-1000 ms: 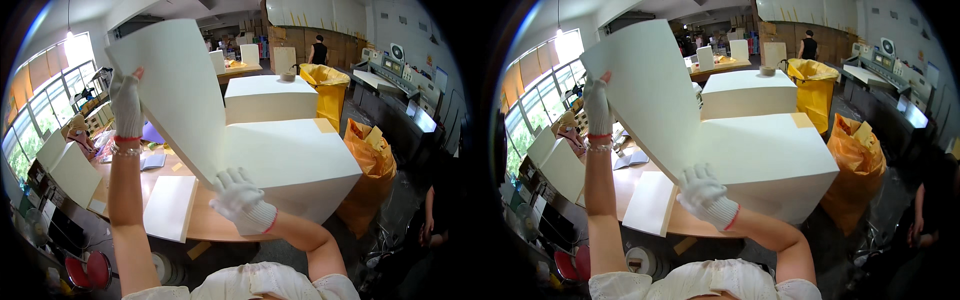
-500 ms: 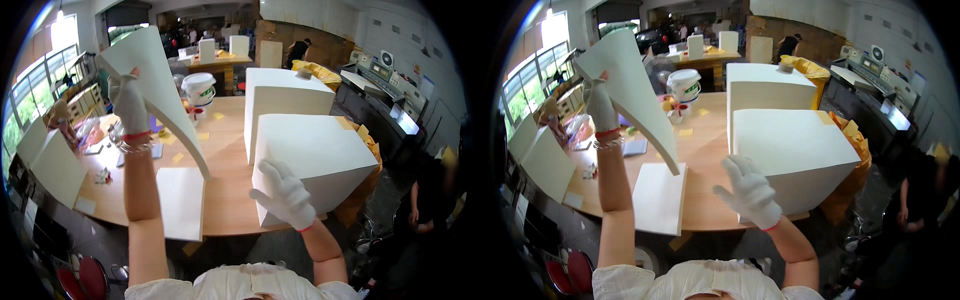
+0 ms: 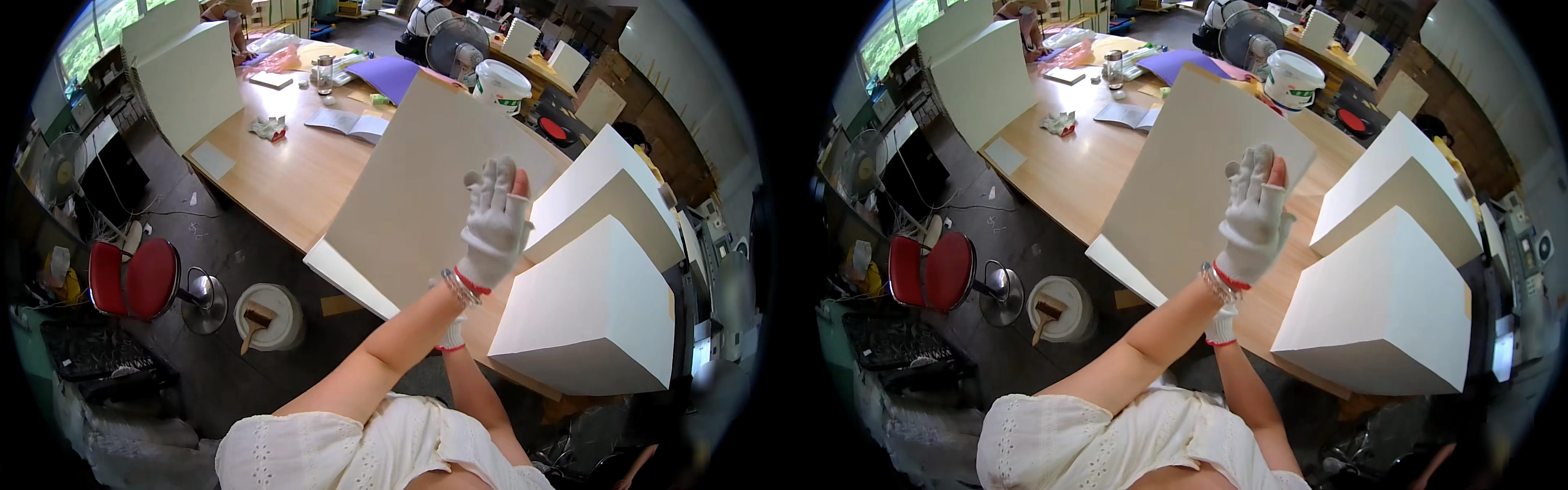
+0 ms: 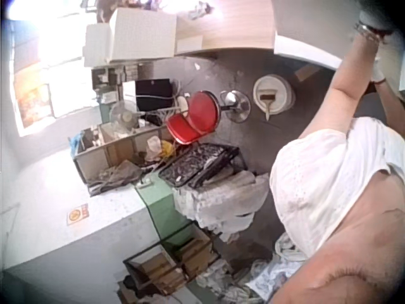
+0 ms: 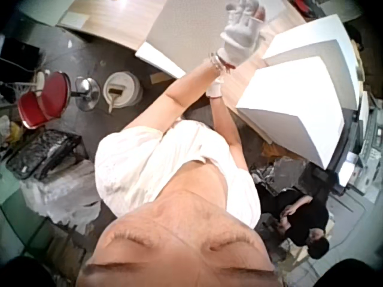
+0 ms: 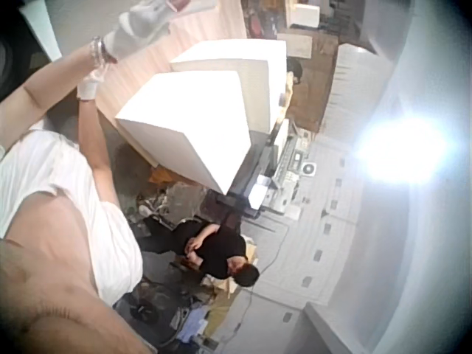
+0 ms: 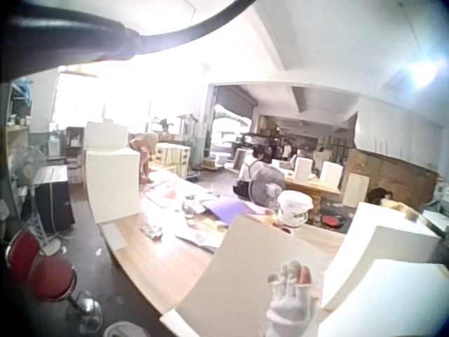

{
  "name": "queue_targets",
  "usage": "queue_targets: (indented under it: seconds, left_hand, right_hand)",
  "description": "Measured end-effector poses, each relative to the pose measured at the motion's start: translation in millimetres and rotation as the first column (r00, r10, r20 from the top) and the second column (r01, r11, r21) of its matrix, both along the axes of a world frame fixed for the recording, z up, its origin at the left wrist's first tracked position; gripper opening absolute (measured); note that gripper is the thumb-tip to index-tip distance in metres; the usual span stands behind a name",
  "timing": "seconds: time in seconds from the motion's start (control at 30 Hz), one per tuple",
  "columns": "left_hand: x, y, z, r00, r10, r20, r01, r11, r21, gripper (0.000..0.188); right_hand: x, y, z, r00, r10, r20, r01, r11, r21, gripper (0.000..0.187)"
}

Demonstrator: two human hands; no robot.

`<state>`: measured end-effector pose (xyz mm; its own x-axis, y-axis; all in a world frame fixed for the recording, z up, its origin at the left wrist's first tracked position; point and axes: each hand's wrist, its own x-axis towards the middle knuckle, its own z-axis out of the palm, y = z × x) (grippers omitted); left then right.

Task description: The person repeatedly picks up white rectangular paper sheets from a table and stacks them into a growing pile. The person wears white gloves and handles the paper by hand, occasionally adjusting the stack's alignment. The task involves repetitive lifting and placing of the sheets in a workshop environment.

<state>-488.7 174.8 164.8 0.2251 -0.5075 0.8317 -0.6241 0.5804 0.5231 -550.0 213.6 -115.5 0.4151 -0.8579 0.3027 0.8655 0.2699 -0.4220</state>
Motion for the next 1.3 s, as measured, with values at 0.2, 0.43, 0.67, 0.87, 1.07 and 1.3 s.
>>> queue_targets:
  seconds: [0.2, 0.43, 0.67, 0.87, 1.07, 1.3]
  left_hand:
    - [100.9, -77.9, -128.6, 0.987, -0.069, 0.147, 0.063, 0.997, 0.049, 0.048]
    - [271.8, -105.0, -233.1, 0.96, 0.043, 0.275, -0.265, 0.441, 0.857, 0.037]
    - [262.8, -112.7, -216.4, 0.991, -0.046, 0.125, -0.108, 0.27, 0.957, 0.039]
    - [259.1, -105.0, -203.9, 0.982, -0.073, 0.175, -0.151, 0.256, 0.955, 0.037]
    - [311.0, -39.9, -207.2, 0.984, -0.133, 0.115, -0.063, 0.346, 0.936, 0.04]
    - [344.7, 42.9, -240.0, 0.944, -0.307, 0.119, 0.128, 0.676, 0.726, 0.05]
  right_hand:
    - [78.5, -22.9, 68.6, 0.399, -0.02, -0.917, 0.526, 0.824, 0.211, 0.053]
    - [55.9, -34.6, 41.4, -0.115, 0.036, -0.993, 0.286, 0.958, 0.001, 0.072]
    - [34.2, -32.7, 105.2, -0.59, 0.042, -0.806, -0.089, 0.989, 0.117, 0.088]
    - [37.2, -31.3, 98.1, -0.557, 0.063, -0.828, -0.052, 0.993, 0.11, 0.091]
    - [34.7, 27.1, 73.4, -0.442, -0.253, -0.86, -0.108, 0.967, -0.229, 0.093]
    - [65.9, 46.6, 79.3, -0.607, -0.484, -0.63, -0.298, 0.874, -0.384, 0.07]
